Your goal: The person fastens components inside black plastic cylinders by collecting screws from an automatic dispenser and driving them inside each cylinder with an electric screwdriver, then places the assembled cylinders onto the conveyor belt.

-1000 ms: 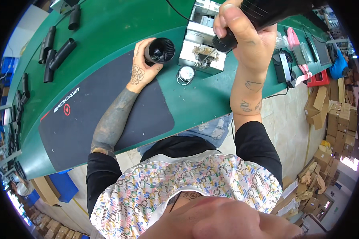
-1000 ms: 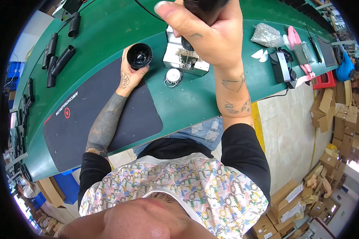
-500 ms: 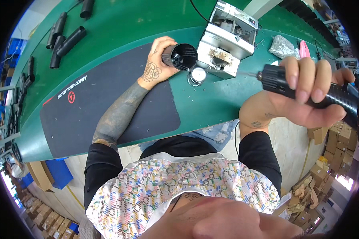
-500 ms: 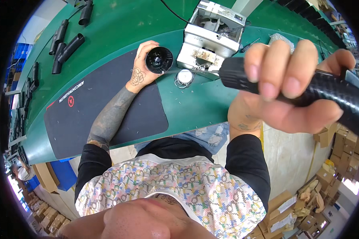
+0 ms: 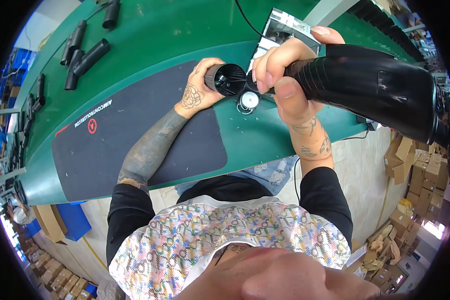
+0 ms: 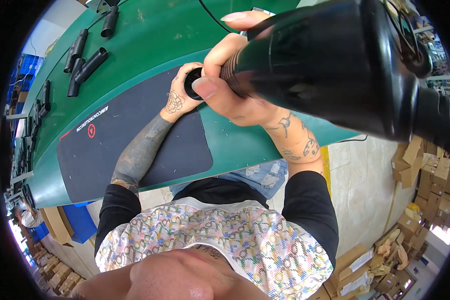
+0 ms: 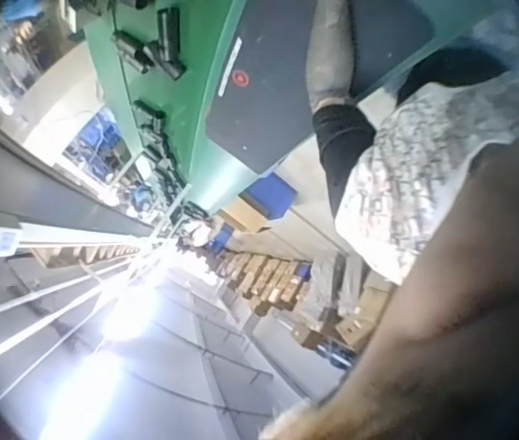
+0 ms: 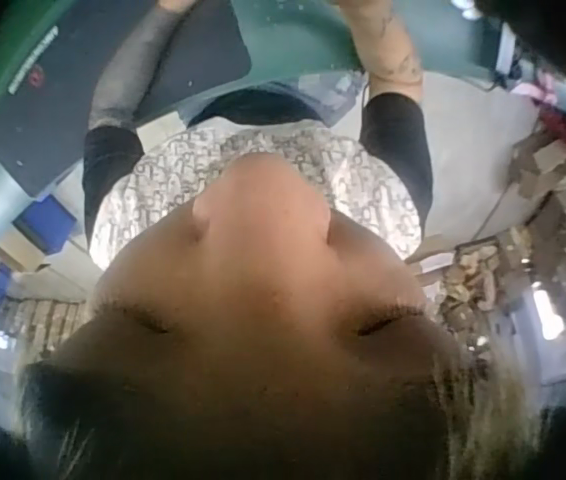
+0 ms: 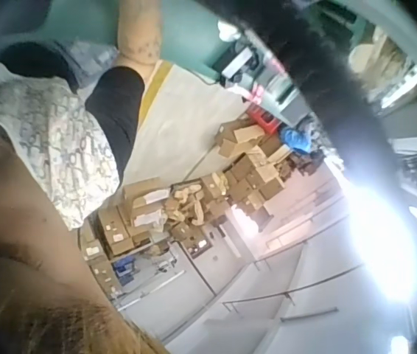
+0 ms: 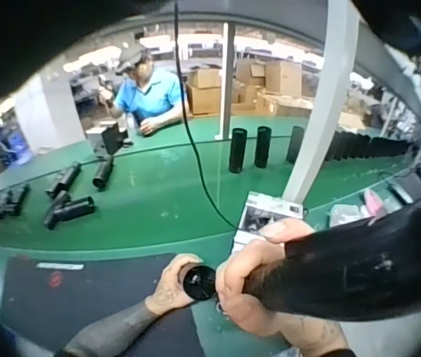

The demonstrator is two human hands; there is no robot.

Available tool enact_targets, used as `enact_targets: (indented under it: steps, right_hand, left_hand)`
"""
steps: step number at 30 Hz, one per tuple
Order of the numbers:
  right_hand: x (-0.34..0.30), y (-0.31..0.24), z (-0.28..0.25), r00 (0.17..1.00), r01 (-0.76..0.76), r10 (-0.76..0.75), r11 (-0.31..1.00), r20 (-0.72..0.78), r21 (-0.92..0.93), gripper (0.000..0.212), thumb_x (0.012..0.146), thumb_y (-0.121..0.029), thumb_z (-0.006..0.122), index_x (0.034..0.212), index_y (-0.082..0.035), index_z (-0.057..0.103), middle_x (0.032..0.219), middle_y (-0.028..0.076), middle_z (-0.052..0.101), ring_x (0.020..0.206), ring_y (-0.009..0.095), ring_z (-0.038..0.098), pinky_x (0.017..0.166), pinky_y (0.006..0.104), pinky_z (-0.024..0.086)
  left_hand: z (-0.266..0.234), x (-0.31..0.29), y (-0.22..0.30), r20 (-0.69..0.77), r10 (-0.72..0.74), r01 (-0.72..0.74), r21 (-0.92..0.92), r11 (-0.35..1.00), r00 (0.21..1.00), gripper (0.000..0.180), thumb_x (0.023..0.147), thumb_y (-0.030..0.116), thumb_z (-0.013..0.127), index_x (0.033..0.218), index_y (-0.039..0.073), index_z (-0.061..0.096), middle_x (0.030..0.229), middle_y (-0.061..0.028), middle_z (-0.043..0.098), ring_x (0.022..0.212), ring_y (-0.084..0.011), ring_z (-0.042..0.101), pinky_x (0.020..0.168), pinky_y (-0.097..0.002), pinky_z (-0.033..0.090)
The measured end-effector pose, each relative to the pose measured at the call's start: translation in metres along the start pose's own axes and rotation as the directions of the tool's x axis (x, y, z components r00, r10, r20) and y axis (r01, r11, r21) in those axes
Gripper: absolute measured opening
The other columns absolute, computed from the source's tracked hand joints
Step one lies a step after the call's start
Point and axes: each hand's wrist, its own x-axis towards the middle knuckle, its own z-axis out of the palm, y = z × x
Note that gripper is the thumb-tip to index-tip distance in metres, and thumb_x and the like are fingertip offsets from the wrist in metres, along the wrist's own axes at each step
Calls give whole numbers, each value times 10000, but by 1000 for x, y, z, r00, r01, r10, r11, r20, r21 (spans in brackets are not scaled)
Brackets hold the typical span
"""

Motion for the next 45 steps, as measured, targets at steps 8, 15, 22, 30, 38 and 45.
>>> enact_targets:
  steps: [8,15,22,30,38,45]
  right_hand:
    - [-1,10,10,997,21,-15,997,-70,77,671,873,-169,682,1373,-188,234,683,49,535,570,164,528,537,301,470]
    - [-3,10,11,1000,-11,10,999,-19,-32,672,872,-130,673,1376,-197,234,686,49,532,563,165,522,550,306,475]
    - [0,4,3,989,139,-121,954,-83,264,579,915,-234,607,1405,-231,299,754,44,555,597,164,548,593,344,472]
    - [-6,-37,-61,962,255,-197,896,-189,363,448,984,-340,468,1395,-177,397,833,43,531,649,146,528,646,330,424]
    - [13,-8,-37,924,-204,244,965,-295,162,541,860,3,548,1352,-37,328,631,96,554,473,181,500,451,233,411]
    - [13,-26,-42,976,-82,188,783,-110,617,521,871,-112,609,1342,-94,388,762,35,554,618,121,539,600,256,421]
  left_hand:
    - [-2,0,-3,-4,11,-11,25,1000,1000,700,520,66,865,1144,106,550,1078,-66,616,962,-251,616,887,-358,478]
    - [-2,-4,-4,18,-59,60,-31,998,998,717,546,73,855,1184,97,530,1095,-82,617,978,-260,615,896,-360,475]
    - [2,-10,-13,-10,-119,119,-9,993,993,721,620,95,825,1252,71,480,1152,-104,600,1022,-273,607,928,-368,466]
    - [5,-4,-12,-75,-215,207,-93,974,974,692,658,85,792,1262,37,459,1231,-147,545,1077,-297,581,942,-374,459]
    - [5,3,-10,39,-16,16,18,1000,999,635,642,54,800,1203,34,503,1204,-149,532,1088,-293,562,934,-365,459]
    - [-5,-2,-13,10,120,-120,174,977,993,625,649,23,799,1192,63,491,1201,-113,559,1072,-248,582,942,-346,466]
